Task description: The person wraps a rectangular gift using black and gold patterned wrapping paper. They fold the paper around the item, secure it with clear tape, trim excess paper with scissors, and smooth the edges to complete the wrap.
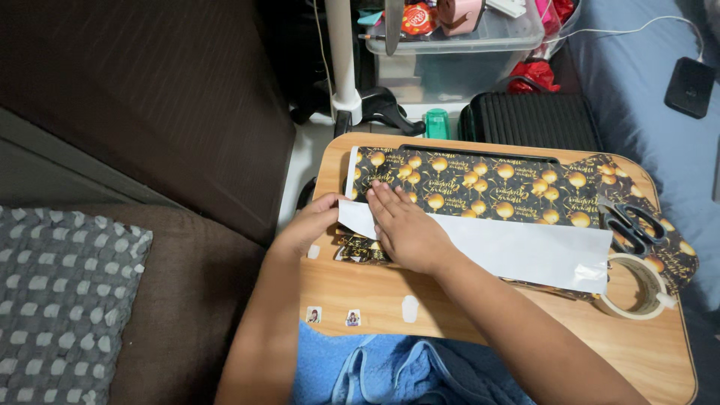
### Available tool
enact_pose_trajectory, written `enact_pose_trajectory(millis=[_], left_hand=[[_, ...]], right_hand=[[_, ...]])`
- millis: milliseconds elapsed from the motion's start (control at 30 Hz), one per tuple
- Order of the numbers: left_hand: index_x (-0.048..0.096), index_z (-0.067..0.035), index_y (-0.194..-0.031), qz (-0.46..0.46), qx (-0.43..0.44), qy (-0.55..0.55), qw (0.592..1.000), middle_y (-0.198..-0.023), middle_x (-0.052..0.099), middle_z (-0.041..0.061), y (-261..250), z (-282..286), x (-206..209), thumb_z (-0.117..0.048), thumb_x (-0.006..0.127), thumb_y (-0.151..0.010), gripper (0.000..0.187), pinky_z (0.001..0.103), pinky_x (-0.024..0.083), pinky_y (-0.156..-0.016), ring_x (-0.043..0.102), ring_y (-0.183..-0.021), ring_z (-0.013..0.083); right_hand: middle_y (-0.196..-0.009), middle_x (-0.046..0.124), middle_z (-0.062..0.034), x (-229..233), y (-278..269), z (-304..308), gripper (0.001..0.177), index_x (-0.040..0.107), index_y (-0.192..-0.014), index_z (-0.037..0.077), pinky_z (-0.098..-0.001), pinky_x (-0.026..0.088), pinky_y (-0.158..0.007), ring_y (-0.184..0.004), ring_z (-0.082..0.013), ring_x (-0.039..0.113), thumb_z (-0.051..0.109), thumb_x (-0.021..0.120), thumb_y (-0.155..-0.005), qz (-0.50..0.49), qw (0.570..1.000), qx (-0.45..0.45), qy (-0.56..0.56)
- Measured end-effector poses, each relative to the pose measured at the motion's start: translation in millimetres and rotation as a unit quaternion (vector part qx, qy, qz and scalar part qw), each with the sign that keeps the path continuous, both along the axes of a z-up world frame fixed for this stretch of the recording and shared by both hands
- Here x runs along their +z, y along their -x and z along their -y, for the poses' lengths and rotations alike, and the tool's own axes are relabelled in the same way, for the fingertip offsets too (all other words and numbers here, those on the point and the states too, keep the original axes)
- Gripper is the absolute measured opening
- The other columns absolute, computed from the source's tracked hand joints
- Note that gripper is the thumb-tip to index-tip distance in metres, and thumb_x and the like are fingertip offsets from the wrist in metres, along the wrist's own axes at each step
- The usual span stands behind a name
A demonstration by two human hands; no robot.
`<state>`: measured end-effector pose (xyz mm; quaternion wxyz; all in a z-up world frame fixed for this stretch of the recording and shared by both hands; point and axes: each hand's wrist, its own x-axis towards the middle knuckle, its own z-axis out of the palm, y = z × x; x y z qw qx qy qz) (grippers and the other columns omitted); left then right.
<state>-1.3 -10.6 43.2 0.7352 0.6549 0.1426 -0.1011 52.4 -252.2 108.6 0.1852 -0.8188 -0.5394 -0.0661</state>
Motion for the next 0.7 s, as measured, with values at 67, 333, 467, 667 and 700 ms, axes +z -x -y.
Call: enact_pose_trajectory(millis=[67, 333, 467, 667, 700], left_hand=[[0.065, -0.004, -0.122, 0.032, -0.004, -0.007, 0.999, -0.102, 0.071, 0.000, -1, 4, -4, -0.020, 0.063, -0.097, 0.030, 0.023, 0.052, -0.078, 0.065, -0.090, 0.0066], [0.070, -0.001, -0.106, 0.097, 0.118, -0.106, 0.983, -0.093, 0.073, 0.001, -11, 35, -26, -0.004, 0.070, -0.087, 0.019, 0.025, 0.053, -0.072, 0.066, -0.083, 0.0072], [0.070, 0.003, -0.101, 0.156, 0.179, -0.162, 0.958, -0.089, 0.073, 0.003, -10, 41, -41, -0.003, 0.067, -0.090, 0.013, 0.026, 0.053, -0.072, 0.065, -0.082, 0.0083], [0.077, -0.002, -0.105, 0.107, 0.340, -0.103, 0.929, -0.091, 0.072, 0.004, 10, 8, -43, -0.014, 0.053, -0.099, 0.028, 0.026, 0.048, -0.067, 0.059, -0.077, 0.0125], [0.079, -0.001, -0.103, 0.128, 0.362, -0.127, 0.914, -0.094, 0.074, 0.004, 15, 2, -37, -0.014, 0.051, -0.099, 0.032, 0.023, 0.052, -0.073, 0.063, -0.082, 0.0114]], right_hand=[[-0.155, 0.041, -0.0299, -1, 0, 0, 0.057, 0.040, -0.147, -0.010, -0.0491, 0.026, -0.122, -0.147, -0.0401, 0.038, 0.017, 0.050, -0.097, 0.002, 1.000, 0.002, -0.002], [-0.155, 0.039, -0.0301, -2, -1, 0, 0.059, 0.037, -0.148, -0.011, -0.0491, 0.023, -0.123, -0.148, -0.0388, 0.035, 0.018, 0.049, -0.098, -0.004, 1.000, -0.001, 0.020], [-0.156, 0.039, -0.0292, -2, -1, 0, 0.059, 0.038, -0.148, -0.010, -0.0491, 0.023, -0.123, -0.148, -0.0385, 0.035, 0.018, 0.049, -0.098, 0.002, 1.000, -0.001, 0.027], [-0.156, 0.039, -0.0291, -1, -1, 0, 0.058, 0.038, -0.148, -0.010, -0.0489, 0.023, -0.123, -0.148, -0.0383, 0.035, 0.019, 0.047, -0.098, 0.004, 1.000, -0.004, 0.028], [-0.156, 0.039, -0.0288, -1, -2, 0, 0.058, 0.038, -0.148, -0.010, -0.0487, 0.023, -0.123, -0.149, -0.0383, 0.035, 0.019, 0.047, -0.099, 0.004, 1.000, -0.004, 0.027]])
